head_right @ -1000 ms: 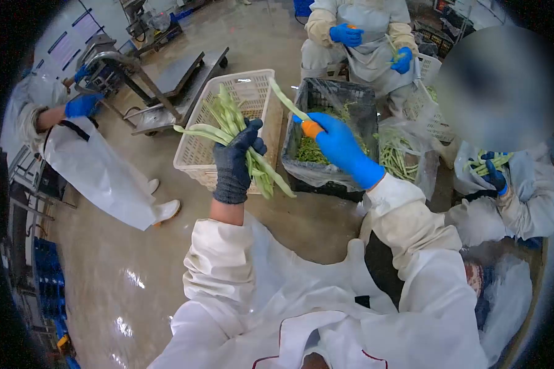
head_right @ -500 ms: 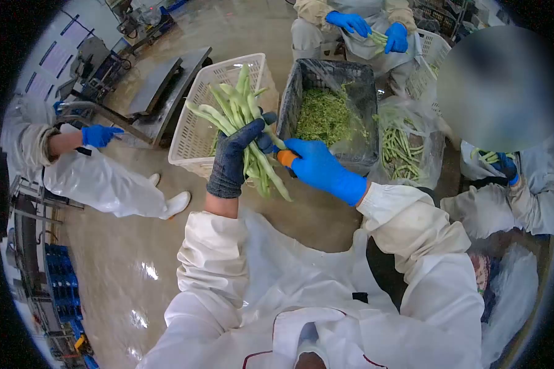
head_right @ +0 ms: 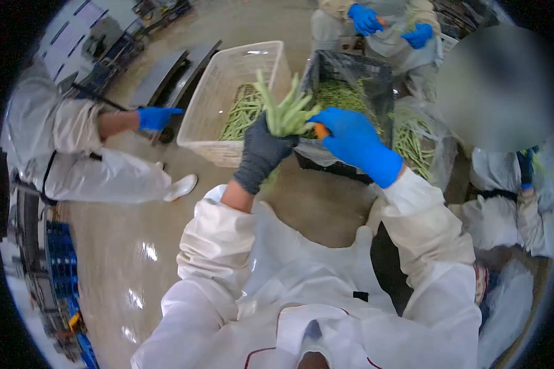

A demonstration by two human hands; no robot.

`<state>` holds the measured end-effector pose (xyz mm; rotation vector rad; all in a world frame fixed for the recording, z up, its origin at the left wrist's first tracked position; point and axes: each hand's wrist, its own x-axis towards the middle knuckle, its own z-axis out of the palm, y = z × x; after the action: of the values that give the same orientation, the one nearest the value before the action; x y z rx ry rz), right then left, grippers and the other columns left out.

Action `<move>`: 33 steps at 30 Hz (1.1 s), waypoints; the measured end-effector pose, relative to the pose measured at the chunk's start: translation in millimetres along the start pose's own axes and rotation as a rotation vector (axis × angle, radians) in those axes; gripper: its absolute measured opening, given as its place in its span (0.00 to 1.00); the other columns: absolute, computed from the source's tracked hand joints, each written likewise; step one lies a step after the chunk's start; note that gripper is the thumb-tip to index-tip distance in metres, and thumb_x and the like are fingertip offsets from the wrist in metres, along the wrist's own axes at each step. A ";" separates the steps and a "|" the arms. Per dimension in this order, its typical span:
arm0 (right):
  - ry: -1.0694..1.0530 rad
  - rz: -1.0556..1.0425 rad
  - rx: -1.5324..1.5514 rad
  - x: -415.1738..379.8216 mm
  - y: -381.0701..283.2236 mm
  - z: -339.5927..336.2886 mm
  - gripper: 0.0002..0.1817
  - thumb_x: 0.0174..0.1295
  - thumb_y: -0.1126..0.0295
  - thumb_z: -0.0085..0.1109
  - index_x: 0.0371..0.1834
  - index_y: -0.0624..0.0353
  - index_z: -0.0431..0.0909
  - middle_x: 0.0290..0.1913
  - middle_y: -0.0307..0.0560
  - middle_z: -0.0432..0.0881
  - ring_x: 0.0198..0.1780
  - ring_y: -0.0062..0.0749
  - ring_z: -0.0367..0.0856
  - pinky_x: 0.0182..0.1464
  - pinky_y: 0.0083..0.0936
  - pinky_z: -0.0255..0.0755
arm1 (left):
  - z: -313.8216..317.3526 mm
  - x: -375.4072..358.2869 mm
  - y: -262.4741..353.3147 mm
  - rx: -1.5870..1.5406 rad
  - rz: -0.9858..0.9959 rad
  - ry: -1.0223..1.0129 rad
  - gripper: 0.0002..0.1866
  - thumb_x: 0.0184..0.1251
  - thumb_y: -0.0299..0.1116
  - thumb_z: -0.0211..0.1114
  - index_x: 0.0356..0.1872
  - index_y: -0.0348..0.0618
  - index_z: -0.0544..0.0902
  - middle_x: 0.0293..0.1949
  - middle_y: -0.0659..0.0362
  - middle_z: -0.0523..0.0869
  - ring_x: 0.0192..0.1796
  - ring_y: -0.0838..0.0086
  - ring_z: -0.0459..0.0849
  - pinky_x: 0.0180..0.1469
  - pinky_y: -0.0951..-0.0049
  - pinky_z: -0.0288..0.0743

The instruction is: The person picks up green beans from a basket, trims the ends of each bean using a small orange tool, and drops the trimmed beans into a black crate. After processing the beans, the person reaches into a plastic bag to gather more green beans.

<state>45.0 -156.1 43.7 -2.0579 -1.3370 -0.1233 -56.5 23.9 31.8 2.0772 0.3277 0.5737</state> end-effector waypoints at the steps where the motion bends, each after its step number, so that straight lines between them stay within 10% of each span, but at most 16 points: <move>1: -0.007 -0.007 -0.042 -1.7 -1.1 -1.3 0.13 0.57 0.73 0.56 0.46 0.52 0.81 0.42 0.55 0.82 0.39 0.52 0.81 0.40 0.37 0.75 | -1.9 -0.2 -1.8 0.089 0.026 -0.012 0.29 0.41 0.33 0.76 0.50 0.41 0.78 0.40 0.46 0.86 0.46 0.55 0.86 0.49 0.61 0.78; 5: 0.144 -0.032 -0.027 -4.4 -0.3 2.5 0.12 0.60 0.71 0.57 0.46 0.57 0.81 0.39 0.52 0.84 0.32 0.46 0.81 0.36 0.34 0.75 | -0.9 -3.8 1.9 0.040 0.008 -0.028 0.28 0.43 0.31 0.76 0.50 0.38 0.77 0.38 0.48 0.86 0.40 0.58 0.87 0.42 0.62 0.80; 8: 0.062 0.350 0.891 6.2 10.6 -5.8 0.12 0.62 0.69 0.57 0.45 0.63 0.81 0.34 0.46 0.84 0.30 0.31 0.80 0.35 0.27 0.74 | 4.3 -7.4 13.0 -0.637 -0.226 -0.109 0.23 0.48 0.27 0.75 0.47 0.36 0.78 0.35 0.53 0.86 0.30 0.67 0.86 0.32 0.69 0.79; 11: 0.049 0.482 1.118 10.4 0.8 -2.3 0.13 0.65 0.68 0.57 0.43 0.68 0.81 0.32 0.41 0.83 0.30 0.22 0.77 0.33 0.22 0.73 | -0.2 -6.1 25.1 -0.770 -0.199 -0.006 0.14 0.52 0.21 0.72 0.40 0.32 0.80 0.28 0.57 0.84 0.23 0.74 0.82 0.26 0.75 0.75; 23: -0.139 0.616 -0.529 -6.5 163.3 15.7 0.17 0.53 0.72 0.56 0.47 0.57 0.83 0.42 0.57 0.85 0.42 0.58 0.83 0.43 0.45 0.77 | -86.2 16.1 -10.2 -1.347 -0.041 0.202 0.18 0.64 0.25 0.62 0.54 0.40 0.71 0.44 0.51 0.84 0.30 0.71 0.80 0.34 0.70 0.76; 26: -0.212 0.450 -0.664 -4.4 129.3 8.1 0.23 0.53 0.71 0.59 0.56 0.54 0.78 0.51 0.55 0.81 0.47 0.49 0.82 0.50 0.39 0.75 | -87.7 13.0 -11.9 -1.293 0.074 0.128 0.16 0.65 0.25 0.62 0.53 0.41 0.72 0.45 0.52 0.84 0.31 0.71 0.80 0.34 0.70 0.76; 30: 0.073 -0.149 0.242 27.1 48.8 7.0 0.25 0.58 0.73 0.56 0.62 0.54 0.75 0.57 0.57 0.78 0.57 0.50 0.77 0.62 0.37 0.68 | -63.8 10.0 -21.5 -1.173 -0.109 0.036 0.16 0.64 0.33 0.65 0.52 0.43 0.77 0.36 0.63 0.81 0.33 0.77 0.78 0.38 0.74 0.76; 33: -0.114 -0.038 0.347 35.0 4.1 -5.1 0.19 0.59 0.72 0.56 0.55 0.58 0.80 0.47 0.56 0.83 0.49 0.47 0.82 0.53 0.38 0.73 | -42.7 11.2 -4.5 -1.085 -0.090 0.091 0.18 0.64 0.33 0.64 0.53 0.38 0.77 0.37 0.60 0.83 0.33 0.75 0.80 0.37 0.75 0.77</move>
<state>66.3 -132.9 60.3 -1.7682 -1.3593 0.2001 -69.1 62.0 50.8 0.9896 0.1050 0.6036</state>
